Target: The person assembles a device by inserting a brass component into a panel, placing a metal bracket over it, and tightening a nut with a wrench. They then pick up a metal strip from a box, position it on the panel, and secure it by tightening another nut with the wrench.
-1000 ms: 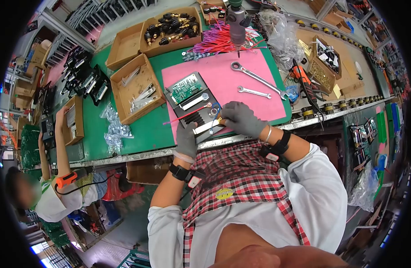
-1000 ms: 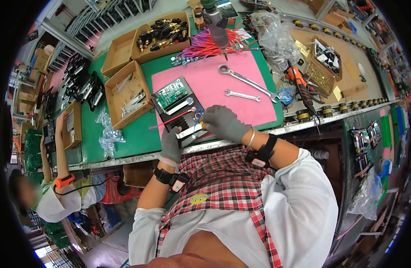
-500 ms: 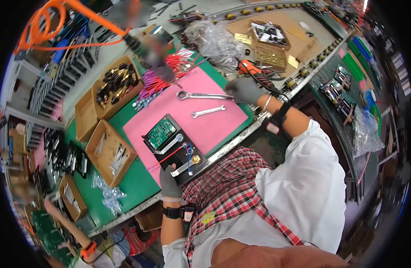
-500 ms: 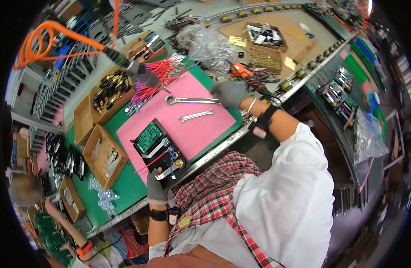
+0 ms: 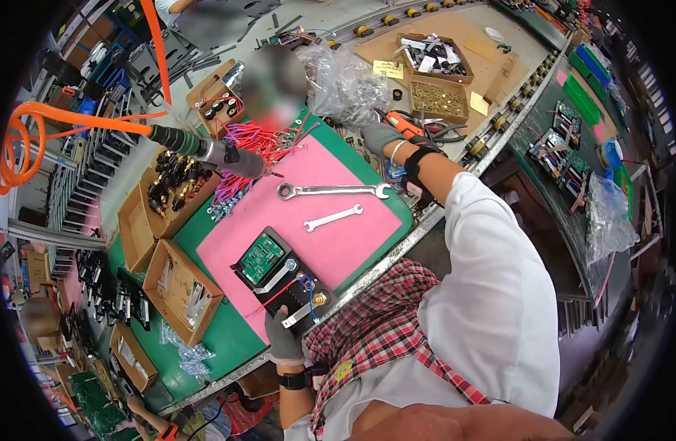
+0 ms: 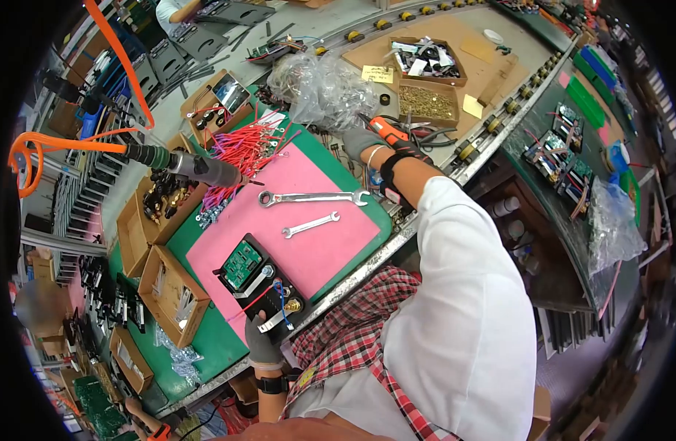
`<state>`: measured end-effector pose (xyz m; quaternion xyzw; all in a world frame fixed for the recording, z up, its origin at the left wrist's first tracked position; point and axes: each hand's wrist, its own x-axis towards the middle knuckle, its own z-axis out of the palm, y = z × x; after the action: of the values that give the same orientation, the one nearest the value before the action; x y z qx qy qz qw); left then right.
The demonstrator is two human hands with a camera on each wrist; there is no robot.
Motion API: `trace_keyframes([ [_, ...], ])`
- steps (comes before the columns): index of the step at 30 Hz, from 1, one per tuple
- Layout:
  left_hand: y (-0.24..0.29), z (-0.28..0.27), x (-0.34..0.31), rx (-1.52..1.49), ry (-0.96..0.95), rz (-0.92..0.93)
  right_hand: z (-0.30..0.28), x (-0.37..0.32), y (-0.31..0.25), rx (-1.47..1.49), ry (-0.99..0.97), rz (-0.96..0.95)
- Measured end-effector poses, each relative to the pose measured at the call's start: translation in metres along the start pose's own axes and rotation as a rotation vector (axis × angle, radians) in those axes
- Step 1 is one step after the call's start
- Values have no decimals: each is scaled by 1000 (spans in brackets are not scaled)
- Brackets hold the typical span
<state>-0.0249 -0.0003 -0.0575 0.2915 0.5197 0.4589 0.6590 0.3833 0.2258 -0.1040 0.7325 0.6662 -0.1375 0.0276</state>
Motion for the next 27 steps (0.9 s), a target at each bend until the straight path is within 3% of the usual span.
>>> trace_keyframes([
  [2,0,-2,0,-48,12,-16,0,8,-9,58,4,65],
  [3,-1,-3,2,-73,14,-19,-4,6,-13,62,-95,78],
  [7,-14,-10,3,95,32,167,9,14,-6,148,-4,152],
  [9,-15,-13,1,195,-3,213,-2,3,2,535,141,99],
  [10,-8,-12,2,156,-25,114,-11,-4,5,792,180,102],
  [11,-1,-10,2,118,-44,15,-20,-10,9,982,160,61],
  [13,-2,-10,4,70,-43,3,-39,-24,13,1365,118,-17],
  [17,2,-1,1,-136,-52,-42,-90,-74,-7,1368,105,-152],
  [21,-6,-6,6,-142,-78,20,-100,-83,-26,1292,315,-300],
  [25,-24,-17,18,-96,-46,94,-137,-124,-80,1246,-14,-378],
  [27,-23,-16,17,-100,-37,107,-129,-133,-112,1136,-195,-515],
])
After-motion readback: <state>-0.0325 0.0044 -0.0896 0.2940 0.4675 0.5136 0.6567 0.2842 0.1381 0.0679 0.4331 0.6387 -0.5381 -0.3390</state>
